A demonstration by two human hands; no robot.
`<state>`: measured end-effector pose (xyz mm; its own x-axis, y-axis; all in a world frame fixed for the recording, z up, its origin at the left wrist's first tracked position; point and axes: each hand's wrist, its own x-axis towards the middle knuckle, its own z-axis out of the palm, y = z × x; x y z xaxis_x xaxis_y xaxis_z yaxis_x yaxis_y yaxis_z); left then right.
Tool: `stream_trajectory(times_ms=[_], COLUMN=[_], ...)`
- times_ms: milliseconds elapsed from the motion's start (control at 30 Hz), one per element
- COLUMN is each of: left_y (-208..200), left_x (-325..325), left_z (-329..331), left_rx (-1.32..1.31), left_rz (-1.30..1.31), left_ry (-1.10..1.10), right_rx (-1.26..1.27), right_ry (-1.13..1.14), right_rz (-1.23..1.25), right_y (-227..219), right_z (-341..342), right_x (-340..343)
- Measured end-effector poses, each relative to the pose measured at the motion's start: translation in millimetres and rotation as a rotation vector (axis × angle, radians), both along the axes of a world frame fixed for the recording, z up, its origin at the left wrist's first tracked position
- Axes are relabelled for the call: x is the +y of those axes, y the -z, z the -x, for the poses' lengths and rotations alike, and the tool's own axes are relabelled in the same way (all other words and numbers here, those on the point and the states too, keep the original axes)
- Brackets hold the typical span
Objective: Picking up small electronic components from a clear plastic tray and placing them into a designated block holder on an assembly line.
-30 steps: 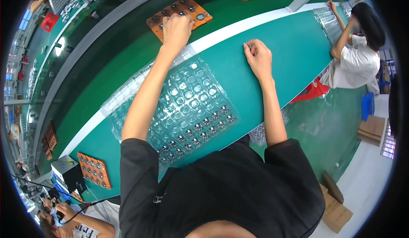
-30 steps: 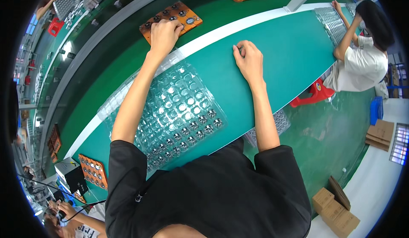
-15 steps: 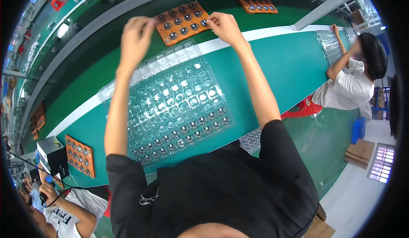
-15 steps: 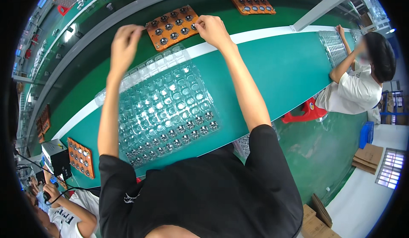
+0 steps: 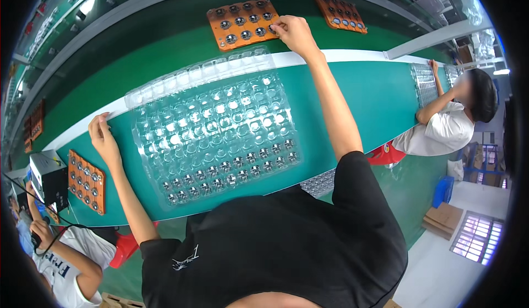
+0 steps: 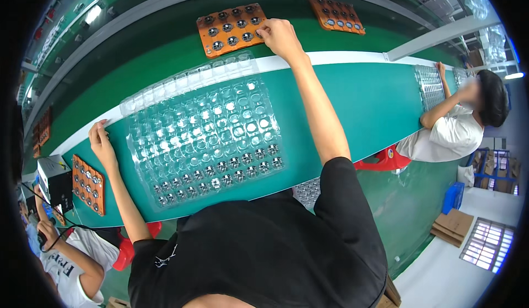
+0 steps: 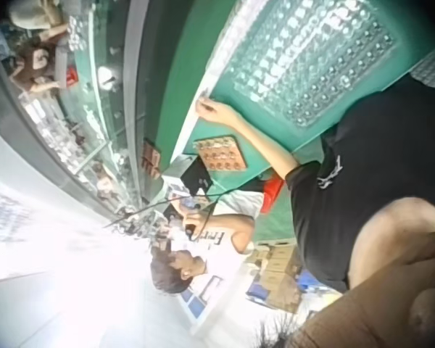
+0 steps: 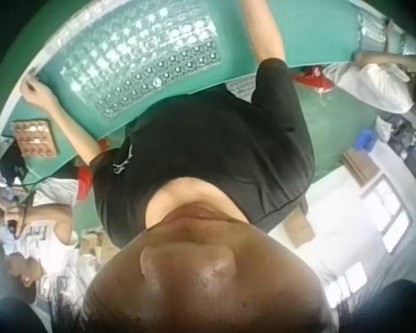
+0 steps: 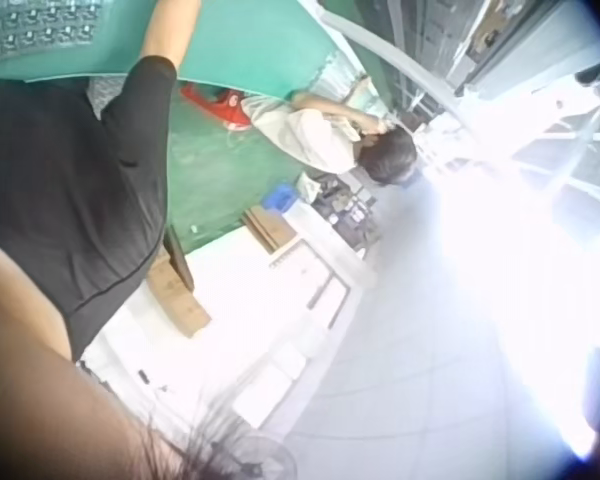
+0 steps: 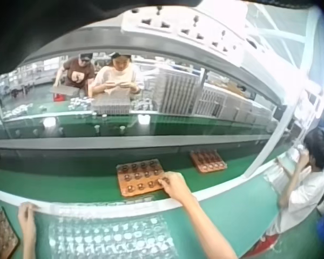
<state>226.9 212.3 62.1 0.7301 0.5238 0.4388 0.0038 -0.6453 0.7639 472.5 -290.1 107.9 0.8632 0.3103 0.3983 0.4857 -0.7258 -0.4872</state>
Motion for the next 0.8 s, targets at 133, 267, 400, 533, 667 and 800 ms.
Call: stream_trajectory(times_ms=[133, 267, 400, 533, 667, 800], left_y=[2.1, 0.2, -3.8, -4.1, -5.8, -1.4], left_x=[-4.4, -8.6, -10.3, -11.2, -15.9, -8.8], left_z=[-2.4, -3.0, -1.0, -1.1, -0.4, 1.7], left_rx=[-0.005, 0.030, 0.040, 0.057, 0.030, 0.052], left_rz=[-0.005, 0.004, -0.003, 0.019, 0.006, -0.005], left_ry=[0.003, 0.006, -0.008, -0.017, -0.010, 0.003], right_rx=[0.058, -0.038, 0.020, 0.037, 0.046, 0.056], right_ry=[0.025, -0.041, -0.074, -0.087, -0.096, -0.091], right_rz=[0.014, 0.037, 0.066, 0.127, 0.240, 0.246], right_y=[-2.9, -0.4, -4.6, -8.0, -9.8, -5.1], right_z=[3.0, 1.3, -2.3, -4.6, -6.8, -7.1], right_x=[4.4, 3.6, 10.3, 15.6, 24.5, 31.9])
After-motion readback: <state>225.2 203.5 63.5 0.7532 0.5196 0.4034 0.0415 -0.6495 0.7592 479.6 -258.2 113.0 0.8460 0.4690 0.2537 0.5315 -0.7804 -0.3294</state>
